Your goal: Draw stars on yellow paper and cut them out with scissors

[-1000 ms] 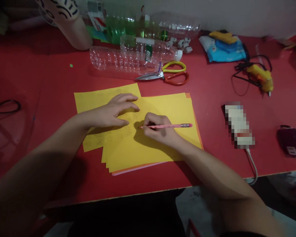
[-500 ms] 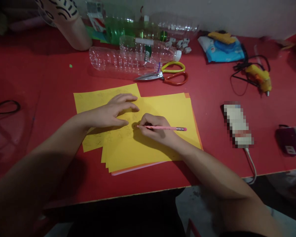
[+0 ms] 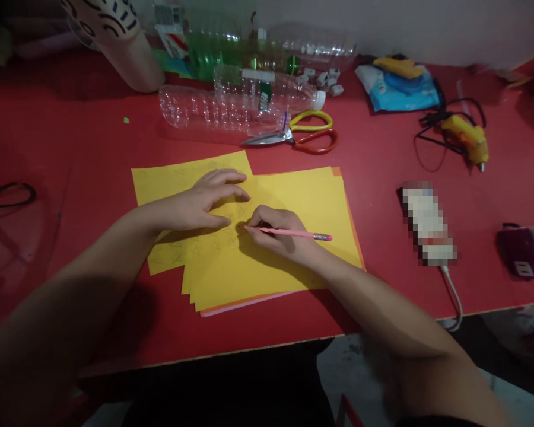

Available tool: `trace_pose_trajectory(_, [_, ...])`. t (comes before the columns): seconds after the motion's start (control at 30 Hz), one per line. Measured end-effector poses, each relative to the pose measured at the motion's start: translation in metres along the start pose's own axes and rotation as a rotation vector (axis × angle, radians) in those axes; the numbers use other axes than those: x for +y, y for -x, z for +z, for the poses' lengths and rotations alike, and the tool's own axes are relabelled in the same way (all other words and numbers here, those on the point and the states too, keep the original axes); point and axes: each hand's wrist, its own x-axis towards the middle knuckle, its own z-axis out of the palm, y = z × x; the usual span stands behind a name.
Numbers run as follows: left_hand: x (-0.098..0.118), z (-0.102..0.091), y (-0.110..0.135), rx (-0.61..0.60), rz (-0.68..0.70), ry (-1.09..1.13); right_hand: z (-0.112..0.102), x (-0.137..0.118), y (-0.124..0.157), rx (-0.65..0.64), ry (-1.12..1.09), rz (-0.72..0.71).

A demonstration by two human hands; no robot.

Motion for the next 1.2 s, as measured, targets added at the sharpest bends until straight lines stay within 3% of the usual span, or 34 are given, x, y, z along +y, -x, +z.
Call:
trace_pose_trajectory(0.6, [0.0034, -0.0022, -0.0007, -0.026, -0.017, -0.029, -0.0001, 0.0057, -0.0012, 0.095, 0.069, -0.076])
trace_pose_trajectory(1.2, [0.0004, 0.0005, -0.0003, 0.008, 0.000, 0.011, -0.0012, 0.0036, -0.0019, 0.113, 0.065, -0.064])
